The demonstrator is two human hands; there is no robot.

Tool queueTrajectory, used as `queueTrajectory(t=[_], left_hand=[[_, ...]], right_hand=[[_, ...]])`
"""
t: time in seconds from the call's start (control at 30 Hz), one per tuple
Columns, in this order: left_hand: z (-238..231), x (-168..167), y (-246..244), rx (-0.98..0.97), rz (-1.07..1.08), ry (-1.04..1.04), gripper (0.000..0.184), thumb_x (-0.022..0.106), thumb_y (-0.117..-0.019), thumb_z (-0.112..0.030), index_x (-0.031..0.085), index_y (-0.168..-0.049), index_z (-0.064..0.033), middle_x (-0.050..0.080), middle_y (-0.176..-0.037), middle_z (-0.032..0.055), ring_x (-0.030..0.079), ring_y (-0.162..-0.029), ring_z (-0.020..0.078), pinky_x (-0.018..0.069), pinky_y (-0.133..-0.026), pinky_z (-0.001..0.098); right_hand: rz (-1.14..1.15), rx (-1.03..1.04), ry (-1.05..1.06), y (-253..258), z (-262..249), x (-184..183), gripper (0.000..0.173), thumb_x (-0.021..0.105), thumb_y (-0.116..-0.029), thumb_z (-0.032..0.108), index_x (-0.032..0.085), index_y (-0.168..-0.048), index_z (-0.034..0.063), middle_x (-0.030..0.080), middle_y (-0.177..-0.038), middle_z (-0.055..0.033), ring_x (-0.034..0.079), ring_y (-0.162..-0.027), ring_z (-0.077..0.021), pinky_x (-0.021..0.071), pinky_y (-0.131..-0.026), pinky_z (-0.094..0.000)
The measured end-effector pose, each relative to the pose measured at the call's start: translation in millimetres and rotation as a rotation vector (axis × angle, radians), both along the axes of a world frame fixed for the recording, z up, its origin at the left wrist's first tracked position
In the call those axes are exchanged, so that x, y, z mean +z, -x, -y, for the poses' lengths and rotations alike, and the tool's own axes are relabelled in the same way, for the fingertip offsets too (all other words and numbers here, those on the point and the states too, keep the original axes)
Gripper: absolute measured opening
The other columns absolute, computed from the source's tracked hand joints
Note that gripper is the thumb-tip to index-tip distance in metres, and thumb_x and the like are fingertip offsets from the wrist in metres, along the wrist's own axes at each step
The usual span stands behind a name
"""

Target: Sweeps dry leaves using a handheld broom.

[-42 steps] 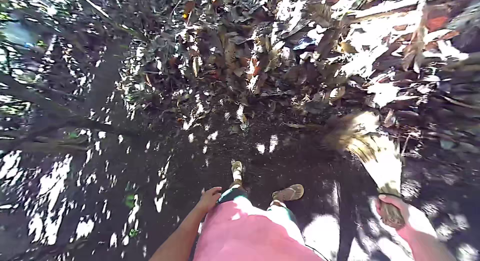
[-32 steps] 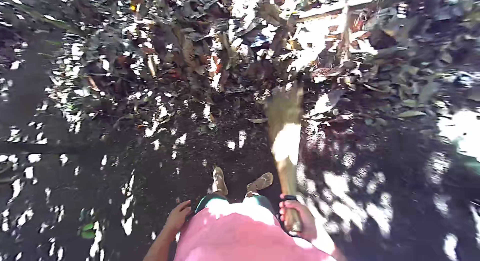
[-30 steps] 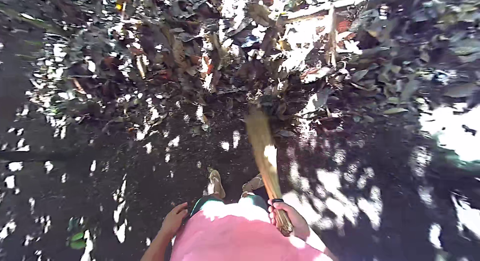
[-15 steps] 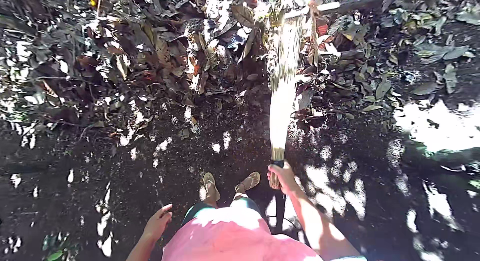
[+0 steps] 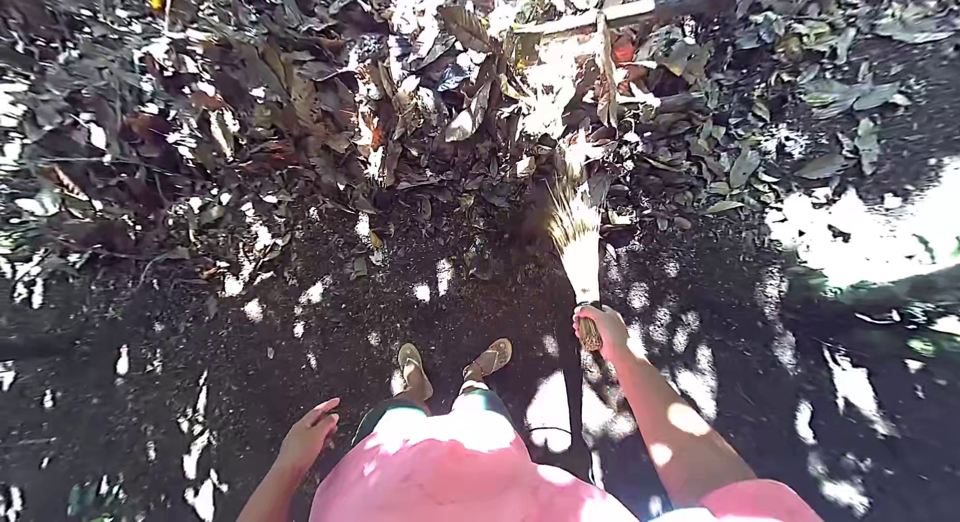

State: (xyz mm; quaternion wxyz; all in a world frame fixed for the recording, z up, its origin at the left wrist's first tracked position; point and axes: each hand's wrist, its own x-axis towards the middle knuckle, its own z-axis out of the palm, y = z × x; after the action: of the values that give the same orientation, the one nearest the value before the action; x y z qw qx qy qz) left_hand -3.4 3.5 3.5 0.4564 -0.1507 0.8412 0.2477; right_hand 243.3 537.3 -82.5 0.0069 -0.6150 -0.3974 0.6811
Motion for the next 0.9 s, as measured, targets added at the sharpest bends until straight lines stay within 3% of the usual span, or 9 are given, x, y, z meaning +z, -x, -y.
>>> queueTrajectory(t=[0.13,0.27,0.37,0.47,0.53,0.63,0.73,0.83,0.9], left_hand=[[7.9,2.8,-7.1,0.001,-0.007,0.017,0.041,0.053,-0.1063,-0.018,0.054,-0.146,-0.0103,0.064,-0.126,0.0219,0.067,-0.103,0.0306,0.0539,-0.089,0.0494],[13.1,-0.4,-20.4,0.015,0.036,0.039,0.040,0.052,-0.1070,-0.016,0.053,-0.146,-0.0085,0.062,-0.131,0.0230,0.065,-0.107,0.0313,0.0523,-0.091,0.0490],[12.1,-6.1,-25.6,-0.009,0.046,0.038,0.039,0.052,-0.1070,-0.015,0.054,-0.145,-0.0068,0.062,-0.131,0.0235,0.064,-0.107,0.0310,0.0507,-0.091,0.0486],[3.7,-3.9,-20.7,-0.044,0.034,0.033,0.039,0.053,-0.1062,-0.016,0.056,-0.144,-0.0089,0.064,-0.128,0.0217,0.066,-0.105,0.0306,0.0525,-0.090,0.0487],[-2.7,-1.0,-12.0,-0.058,0.014,0.026,0.039,0.053,-0.1060,-0.017,0.056,-0.145,-0.0105,0.066,-0.125,0.0209,0.067,-0.102,0.0296,0.0535,-0.088,0.0481],[-8.5,3.7,-3.2,-0.052,-0.008,0.011,0.039,0.054,-0.1058,-0.018,0.056,-0.144,-0.0116,0.065,-0.125,0.0197,0.067,-0.102,0.0284,0.0541,-0.088,0.0473],[-10.6,11.4,3.9,-0.040,-0.030,0.009,0.040,0.054,-0.1056,-0.019,0.056,-0.144,-0.0118,0.065,-0.127,0.0196,0.067,-0.104,0.0288,0.0541,-0.090,0.0475],[-10.9,17.1,0.5,-0.021,-0.037,0.007,0.040,0.053,-0.1059,-0.019,0.055,-0.145,-0.0114,0.065,-0.126,0.0200,0.067,-0.103,0.0278,0.0536,-0.089,0.0459],[-6.7,17.7,-5.1,-0.017,-0.017,0.014,0.040,0.053,-0.1063,-0.018,0.054,-0.146,-0.0101,0.064,-0.127,0.0211,0.066,-0.105,0.0293,0.0533,-0.090,0.0470]], right_hand=[[-0.037,0.143,-0.023,-7.2,37.4,12.6,0.052,0.068,-0.0932,0.014,0.045,-0.138,-0.0016,0.066,-0.091,-0.0156,0.068,-0.069,-0.0242,0.0610,-0.063,-0.0412],[-0.252,0.013,0.319,-18.9,132.5,69.5,0.043,0.057,-0.0957,0.008,0.046,-0.137,0.0045,0.063,-0.083,-0.0102,0.064,-0.062,-0.0195,0.0584,-0.057,-0.0363],[-0.396,-0.060,0.681,-37.2,178.2,77.4,0.026,0.047,-0.0986,0.013,0.052,-0.123,0.0077,0.063,-0.083,-0.0052,0.064,-0.063,-0.0134,0.0586,-0.058,-0.0295],[-0.327,-0.112,0.855,-44.4,170.2,47.2,0.019,0.043,-0.1024,0.018,0.056,-0.104,0.0049,0.062,-0.076,-0.0062,0.063,-0.059,-0.0134,0.0568,-0.055,-0.0273],[-0.250,-0.129,0.712,-36.1,131.5,21.1,0.017,0.044,-0.1017,0.017,0.055,-0.099,0.0045,0.062,-0.073,-0.0064,0.062,-0.056,-0.0136,0.0548,-0.050,-0.0267],[-0.086,-0.038,0.316,-8.7,63.1,-1.4,0.017,0.058,-0.0985,0.013,0.058,-0.110,0.0004,0.063,-0.078,-0.0094,0.063,-0.061,-0.0168,0.0556,-0.055,-0.0314],[-0.053,0.126,0.038,9.4,54.6,-20.6,0.039,0.070,-0.0905,0.012,0.055,-0.124,-0.0027,0.067,-0.089,-0.0148,0.068,-0.069,-0.0231,0.0600,-0.064,-0.0397],[-0.114,0.105,0.004,13.9,87.0,-2.6,0.056,0.071,-0.0906,0.010,0.043,-0.138,-0.0028,0.065,-0.096,-0.0192,0.069,-0.071,-0.0270,0.0624,-0.065,-0.0432],[-0.211,0.001,0.168,8.3,114.7,37.0,0.053,0.065,-0.0922,0.007,0.041,-0.139,0.0017,0.064,-0.086,-0.0153,0.067,-0.065,-0.0236,0.0609,-0.059,-0.0390]])
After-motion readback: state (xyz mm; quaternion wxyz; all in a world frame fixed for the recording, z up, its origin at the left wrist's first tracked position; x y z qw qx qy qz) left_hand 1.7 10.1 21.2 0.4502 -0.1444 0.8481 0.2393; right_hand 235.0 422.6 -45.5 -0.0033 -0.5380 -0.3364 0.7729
